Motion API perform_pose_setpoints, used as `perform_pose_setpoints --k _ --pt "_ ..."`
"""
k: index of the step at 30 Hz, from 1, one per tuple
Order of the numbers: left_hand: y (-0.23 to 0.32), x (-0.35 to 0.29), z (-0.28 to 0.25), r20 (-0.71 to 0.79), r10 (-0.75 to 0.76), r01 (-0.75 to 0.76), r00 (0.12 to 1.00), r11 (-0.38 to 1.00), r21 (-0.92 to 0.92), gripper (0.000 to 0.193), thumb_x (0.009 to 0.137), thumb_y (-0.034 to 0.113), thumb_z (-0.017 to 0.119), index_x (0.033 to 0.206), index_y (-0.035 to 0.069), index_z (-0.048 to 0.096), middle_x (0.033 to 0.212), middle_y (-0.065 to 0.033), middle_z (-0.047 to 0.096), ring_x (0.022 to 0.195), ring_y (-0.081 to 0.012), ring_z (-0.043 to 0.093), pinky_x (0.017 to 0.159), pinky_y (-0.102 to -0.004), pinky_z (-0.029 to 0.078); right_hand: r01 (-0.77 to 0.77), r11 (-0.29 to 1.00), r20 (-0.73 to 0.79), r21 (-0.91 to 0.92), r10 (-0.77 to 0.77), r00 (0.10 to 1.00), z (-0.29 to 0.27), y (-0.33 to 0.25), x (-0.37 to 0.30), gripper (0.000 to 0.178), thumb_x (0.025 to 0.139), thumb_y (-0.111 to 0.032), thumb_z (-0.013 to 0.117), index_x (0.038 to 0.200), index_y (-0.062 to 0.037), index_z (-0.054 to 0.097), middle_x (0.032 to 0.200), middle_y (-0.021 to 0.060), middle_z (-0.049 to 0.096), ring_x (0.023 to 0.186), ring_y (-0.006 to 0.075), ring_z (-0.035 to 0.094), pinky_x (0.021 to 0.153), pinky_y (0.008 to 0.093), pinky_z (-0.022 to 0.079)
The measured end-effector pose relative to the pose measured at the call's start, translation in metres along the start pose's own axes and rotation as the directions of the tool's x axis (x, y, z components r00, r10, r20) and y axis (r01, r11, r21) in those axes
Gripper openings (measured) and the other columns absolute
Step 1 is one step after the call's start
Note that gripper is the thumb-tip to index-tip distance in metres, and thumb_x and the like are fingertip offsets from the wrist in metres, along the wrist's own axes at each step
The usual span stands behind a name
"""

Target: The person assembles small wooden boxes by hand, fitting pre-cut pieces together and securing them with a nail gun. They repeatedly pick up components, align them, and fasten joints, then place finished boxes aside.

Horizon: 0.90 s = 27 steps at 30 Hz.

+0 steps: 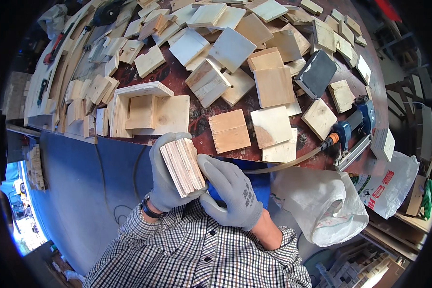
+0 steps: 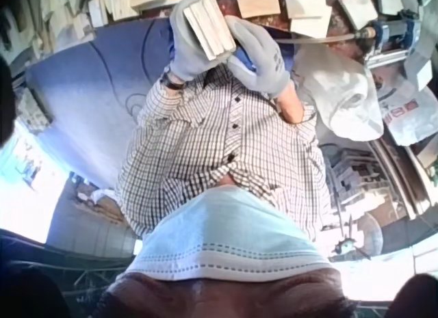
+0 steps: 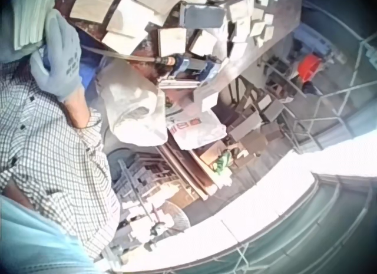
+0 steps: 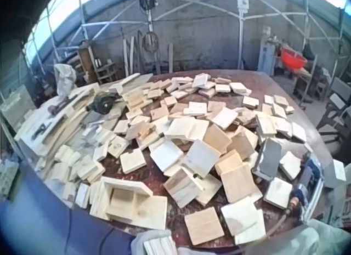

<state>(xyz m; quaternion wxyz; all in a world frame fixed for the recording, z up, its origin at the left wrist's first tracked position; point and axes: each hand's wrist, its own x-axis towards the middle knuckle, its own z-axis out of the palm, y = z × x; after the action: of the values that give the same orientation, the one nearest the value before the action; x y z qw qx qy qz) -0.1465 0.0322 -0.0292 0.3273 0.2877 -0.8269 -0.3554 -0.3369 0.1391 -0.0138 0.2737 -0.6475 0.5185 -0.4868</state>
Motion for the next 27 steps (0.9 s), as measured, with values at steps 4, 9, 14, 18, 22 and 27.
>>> perform_pose_setpoints --k 4,9,14,18,22,27 --pt "0.008 0.0 0.002 -0.009 0.009 -0.008 1.0 1.0 0.027 0.129 0.065 0.038 0.103 0.161 0.001 0.025 0.151 -0.0172 0.048 0.134 -0.0299 0.056 0.115 -0.0459 0.046 0.018 1.0 -0.007 0.016 -0.018 1.0 -0.003 0.0 -0.005 0.076 0.08 -0.01 0.078 0.15 0.0052 0.051 0.149 0.0248 0.058 0.13 0.0416 0.061 0.109 0.0464 0.049" --pt "0.015 -0.002 0.004 -0.029 0.032 -0.03 0.999 0.997 0.068 0.127 0.066 0.036 0.102 0.16 0.001 0.025 0.149 -0.0172 0.05 0.133 -0.0298 0.056 0.114 -0.046 0.046 0.017 1.0 0.008 0.018 -0.017 1.0 -0.009 -0.005 -0.007 0.075 0.081 -0.011 0.078 0.15 0.0051 0.051 0.148 0.0247 0.058 0.129 0.0412 0.061 0.109 0.0464 0.049" --pt "0.016 -0.001 0.009 -0.043 0.016 -0.014 0.999 0.999 0.039 0.124 0.067 0.036 0.101 0.16 0.002 0.026 0.148 -0.0172 0.051 0.132 -0.0293 0.057 0.113 -0.0452 0.048 0.015 1.0 -0.018 0.023 -0.015 1.0 -0.009 0.0 -0.011 0.074 0.082 -0.013 0.079 0.149 0.0049 0.053 0.146 0.0239 0.059 0.125 0.0403 0.062 0.107 0.0457 0.049" --pt "0.008 -0.004 0.014 0.005 -0.066 0.066 0.998 0.995 -0.074 0.12 0.066 0.036 0.101 0.157 0.001 0.031 0.145 -0.0164 0.049 0.131 -0.0311 0.053 0.115 -0.0453 0.043 -0.015 1.0 -0.029 0.022 0.015 0.999 -0.016 0.0 -0.011 0.068 0.083 -0.014 0.078 0.146 0.003 0.057 0.14 0.0222 0.063 0.119 0.0377 0.065 0.103 0.0448 0.05" --pt "0.005 -0.004 0.018 -0.007 -0.102 0.099 0.995 0.983 -0.156 0.125 0.068 0.037 0.102 0.161 0.004 0.025 0.143 -0.0163 0.053 0.126 -0.0259 0.059 0.106 -0.0423 0.053 -0.025 0.999 0.043 -0.036 0.027 0.999 -0.046 0.016 -0.003 0.054 0.087 -0.018 0.074 0.137 0.0003 0.064 0.128 0.0168 0.07 0.114 0.0339 0.068 0.099 0.0433 0.052" --pt "0.004 0.003 0.011 0.005 -0.048 0.048 0.999 0.998 -0.049 0.122 0.07 0.03 0.099 0.162 0.003 0.022 0.145 -0.0175 0.051 0.123 -0.0271 0.059 0.108 -0.0445 0.05 -0.201 0.635 -0.249 -0.746 0.014 0.968 -0.04 0.03 0.014 0.067 0.082 -0.026 0.081 0.142 -0.0058 0.058 0.138 0.0119 0.061 0.134 0.0363 0.052 0.109 0.0507 0.039"
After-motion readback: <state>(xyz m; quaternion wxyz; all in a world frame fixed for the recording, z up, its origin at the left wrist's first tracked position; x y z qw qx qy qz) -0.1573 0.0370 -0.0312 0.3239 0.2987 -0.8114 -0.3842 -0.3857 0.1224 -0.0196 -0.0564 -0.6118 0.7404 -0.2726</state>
